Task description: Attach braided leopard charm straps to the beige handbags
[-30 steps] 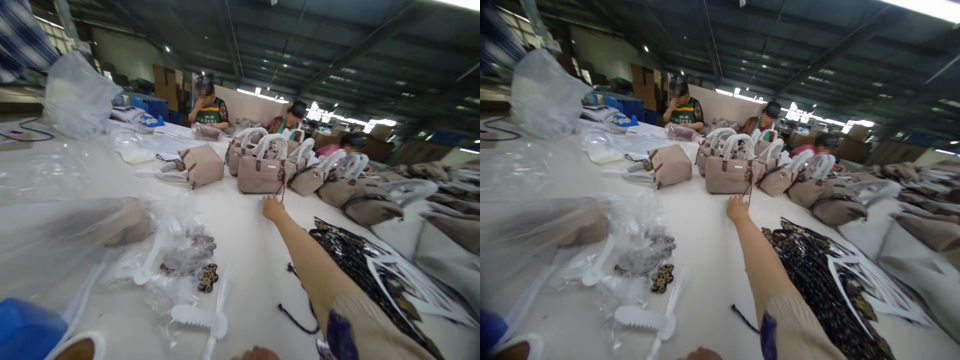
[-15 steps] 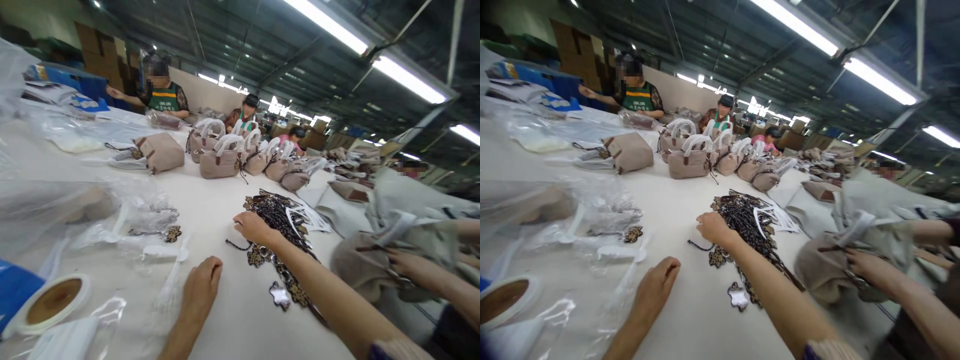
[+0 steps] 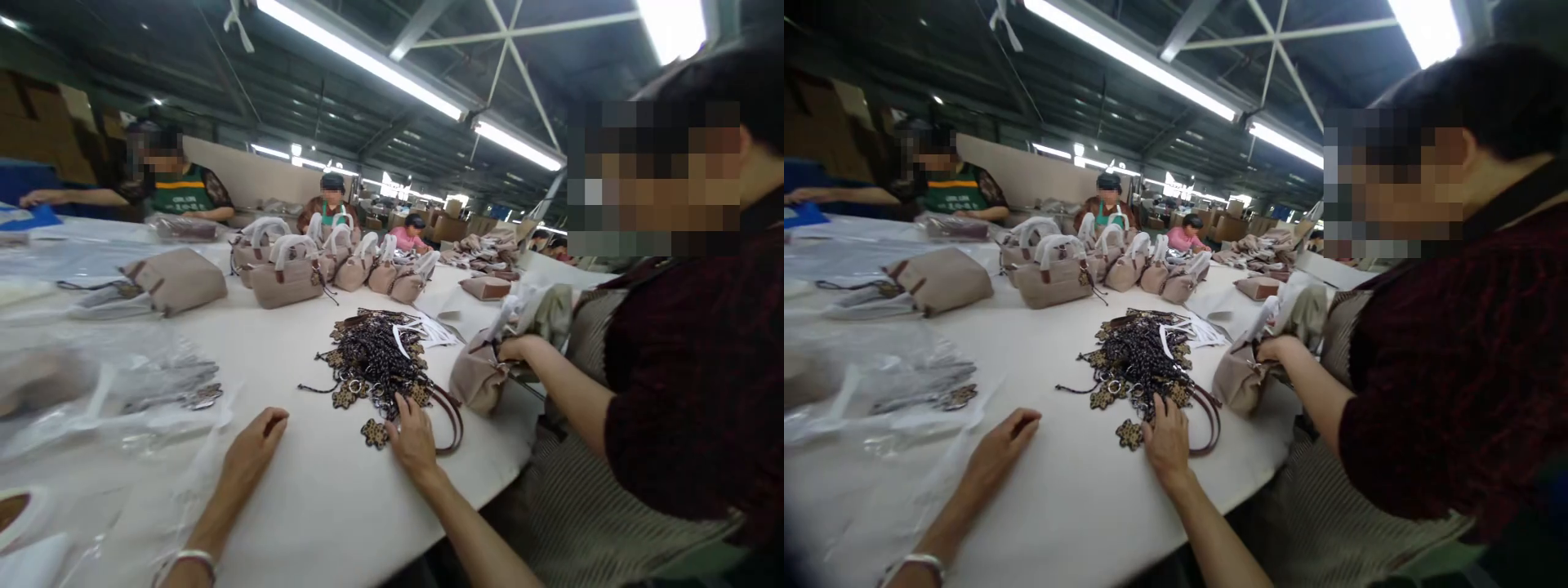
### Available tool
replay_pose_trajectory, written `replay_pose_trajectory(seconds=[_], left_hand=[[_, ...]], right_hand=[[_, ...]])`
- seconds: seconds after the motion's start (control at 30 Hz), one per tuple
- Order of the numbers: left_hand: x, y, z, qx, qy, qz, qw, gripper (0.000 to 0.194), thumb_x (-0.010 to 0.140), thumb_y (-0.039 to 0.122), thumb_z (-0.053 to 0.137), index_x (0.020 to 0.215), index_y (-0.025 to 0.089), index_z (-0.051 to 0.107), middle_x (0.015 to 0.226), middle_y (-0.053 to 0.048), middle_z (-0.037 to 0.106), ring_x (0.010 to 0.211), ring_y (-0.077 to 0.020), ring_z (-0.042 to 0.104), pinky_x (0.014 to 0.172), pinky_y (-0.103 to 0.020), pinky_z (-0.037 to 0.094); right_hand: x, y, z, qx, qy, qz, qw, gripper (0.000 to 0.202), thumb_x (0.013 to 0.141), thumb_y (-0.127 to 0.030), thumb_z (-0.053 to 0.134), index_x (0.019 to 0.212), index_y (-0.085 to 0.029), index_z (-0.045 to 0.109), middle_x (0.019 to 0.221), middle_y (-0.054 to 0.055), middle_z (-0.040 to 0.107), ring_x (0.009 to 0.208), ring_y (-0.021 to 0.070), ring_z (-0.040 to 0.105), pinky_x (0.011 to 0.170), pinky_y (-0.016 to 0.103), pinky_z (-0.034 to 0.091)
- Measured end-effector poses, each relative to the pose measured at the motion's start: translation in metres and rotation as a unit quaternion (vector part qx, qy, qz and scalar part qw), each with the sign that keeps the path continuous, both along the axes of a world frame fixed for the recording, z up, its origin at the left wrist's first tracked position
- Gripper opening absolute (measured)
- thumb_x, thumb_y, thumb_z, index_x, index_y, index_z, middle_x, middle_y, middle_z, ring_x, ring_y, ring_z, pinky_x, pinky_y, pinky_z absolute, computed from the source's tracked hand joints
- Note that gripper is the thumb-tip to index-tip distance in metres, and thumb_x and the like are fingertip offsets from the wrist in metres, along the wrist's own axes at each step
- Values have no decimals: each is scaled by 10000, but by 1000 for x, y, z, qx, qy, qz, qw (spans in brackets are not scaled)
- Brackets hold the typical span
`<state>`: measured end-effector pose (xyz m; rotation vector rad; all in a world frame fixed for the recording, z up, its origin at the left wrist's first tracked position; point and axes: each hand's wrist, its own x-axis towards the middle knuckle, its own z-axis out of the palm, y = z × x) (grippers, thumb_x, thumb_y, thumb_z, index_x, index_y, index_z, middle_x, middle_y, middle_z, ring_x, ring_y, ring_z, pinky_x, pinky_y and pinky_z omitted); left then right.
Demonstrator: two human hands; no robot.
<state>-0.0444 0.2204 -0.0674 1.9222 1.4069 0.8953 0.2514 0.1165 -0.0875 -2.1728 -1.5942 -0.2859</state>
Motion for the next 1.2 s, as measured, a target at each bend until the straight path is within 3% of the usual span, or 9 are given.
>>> replay_pose_trajectory(seconds=[0.13,0.23,0.37,0.47,0.63,0.83,0.93,1.03,1.2], left_hand=[[2,-15,2,1,7,-38,999,300,771,423,485,933,212,623,928,-56,708,897,-246,660,835,-373,522],[15,-39,-4,37,59,-89,994,299,753,357,513,965,192,646,1037,-96,691,1002,-272,633,940,-436,487],[55,-66,-17,92,78,-110,987,396,774,283,508,1148,195,605,1235,-122,621,1177,-279,564,1023,-472,445],[94,-73,-18,128,84,-114,982,497,766,225,525,1262,201,541,1372,-129,533,1291,-283,477,1078,-494,392],[132,-77,-12,124,113,-151,974,380,777,134,501,1133,195,620,1187,-123,648,1125,-270,587,1003,-452,447],[134,-82,-23,170,87,-140,972,171,865,227,511,954,215,657,981,-95,683,917,-249,628,841,-386,509],[133,-82,-25,180,66,-121,974,185,885,262,481,911,235,662,917,-71,693,842,-234,638,785,-366,513],[129,-83,-16,142,-4,-69,987,238,910,331,436,885,237,653,865,-49,698,797,-216,649,762,-352,520],[116,-85,6,17,-171,99,980,365,889,498,425,846,194,622,773,-27,670,741,-200,639,719,-335,517]], right_hand=[[-18,0,-8,50,34,59,996,517,832,-181,587,1344,-200,523,1337,154,529,1216,304,495,1011,444,392],[-20,-3,-10,72,59,109,990,453,843,-144,562,1290,-222,565,1302,107,562,1198,266,501,1023,410,381],[-15,-7,-9,126,79,149,978,316,854,-87,512,1117,-203,644,1155,92,627,1082,226,545,948,359,424],[-15,-10,-5,164,78,173,968,276,837,-42,487,977,-211,654,992,63,654,948,212,569,841,332,454],[-19,-12,-1,205,71,211,953,206,823,-67,496,850,-229,620,806,31,628,798,228,560,726,348,439],[-21,-14,0,248,112,271,924,232,886,-94,406,860,-243,581,801,30,619,758,221,570,677,337,449],[-20,-15,1,265,127,286,912,262,908,-102,384,954,-257,590,847,36,636,788,219,598,687,332,476],[-17,-17,2,271,142,279,910,286,928,-110,385,1078,-249,586,925,46,661,864,201,627,747,315,507],[-10,-16,-2,263,189,193,926,238,966,-241,402,1130,-195,568,1023,90,663,966,204,628,848,340,508]])
